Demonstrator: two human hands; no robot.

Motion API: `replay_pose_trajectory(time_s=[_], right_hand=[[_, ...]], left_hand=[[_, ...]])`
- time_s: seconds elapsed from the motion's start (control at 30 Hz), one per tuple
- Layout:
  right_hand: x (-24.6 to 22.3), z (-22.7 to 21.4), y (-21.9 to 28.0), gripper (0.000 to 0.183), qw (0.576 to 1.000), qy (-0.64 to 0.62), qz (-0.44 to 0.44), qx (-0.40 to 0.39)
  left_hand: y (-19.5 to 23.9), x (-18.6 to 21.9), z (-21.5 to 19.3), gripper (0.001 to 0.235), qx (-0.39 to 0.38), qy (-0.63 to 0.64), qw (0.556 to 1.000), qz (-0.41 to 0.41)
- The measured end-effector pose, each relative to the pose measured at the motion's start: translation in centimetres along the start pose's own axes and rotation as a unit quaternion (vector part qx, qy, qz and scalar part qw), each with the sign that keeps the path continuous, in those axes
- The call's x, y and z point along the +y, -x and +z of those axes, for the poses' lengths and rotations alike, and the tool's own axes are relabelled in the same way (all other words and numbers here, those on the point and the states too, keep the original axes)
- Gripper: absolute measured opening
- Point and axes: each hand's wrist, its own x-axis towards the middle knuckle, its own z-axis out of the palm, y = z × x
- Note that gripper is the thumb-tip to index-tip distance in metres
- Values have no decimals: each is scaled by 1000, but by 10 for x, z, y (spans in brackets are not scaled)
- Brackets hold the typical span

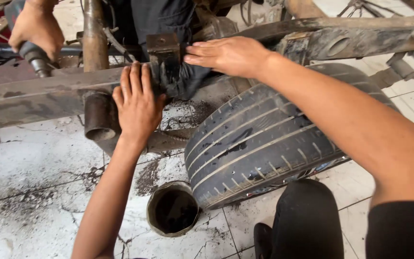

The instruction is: The person uses pliers to remove a cotter pin from a vehicle's suspension assembly. After removing the pin, they dip a rag into a bucket of dark liquid and wipe the greasy metal components of the suspension frame.

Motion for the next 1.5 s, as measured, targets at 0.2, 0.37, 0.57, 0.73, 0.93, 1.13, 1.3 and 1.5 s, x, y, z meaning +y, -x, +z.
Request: replay_pose_trajectory(time_s=[0.2,0.37,0.57,0.73,0.93,1.13,1.3,1.5], right_hand=[[37,-47,83,58,994,-18,100,-39],[16,-24,37,66,992,125,0,-5],[-4,8,-5,54,963,224,-146,20],[24,-42,45,70,925,314,-146,-154],[-17,-46,2,58,932,228,-281,-23],[-77,13,-127,45,932,256,-187,177],[-78,19,-117,46,954,254,-91,134],[-33,-22,-46,52,929,320,-163,91]], left_hand=[[1,-12,-7,86,-7,-7,1000,6],[-2,-31,-28,72,-15,-31,999,-32],[7,-55,-20,72,5,-61,998,-24],[21,-64,-39,63,-8,-21,999,-25],[18,-66,-52,60,-19,3,999,-34],[24,-65,-61,67,-20,30,997,-62],[21,-63,-55,68,-20,46,996,-73],[18,-37,-24,68,8,-66,997,36]])
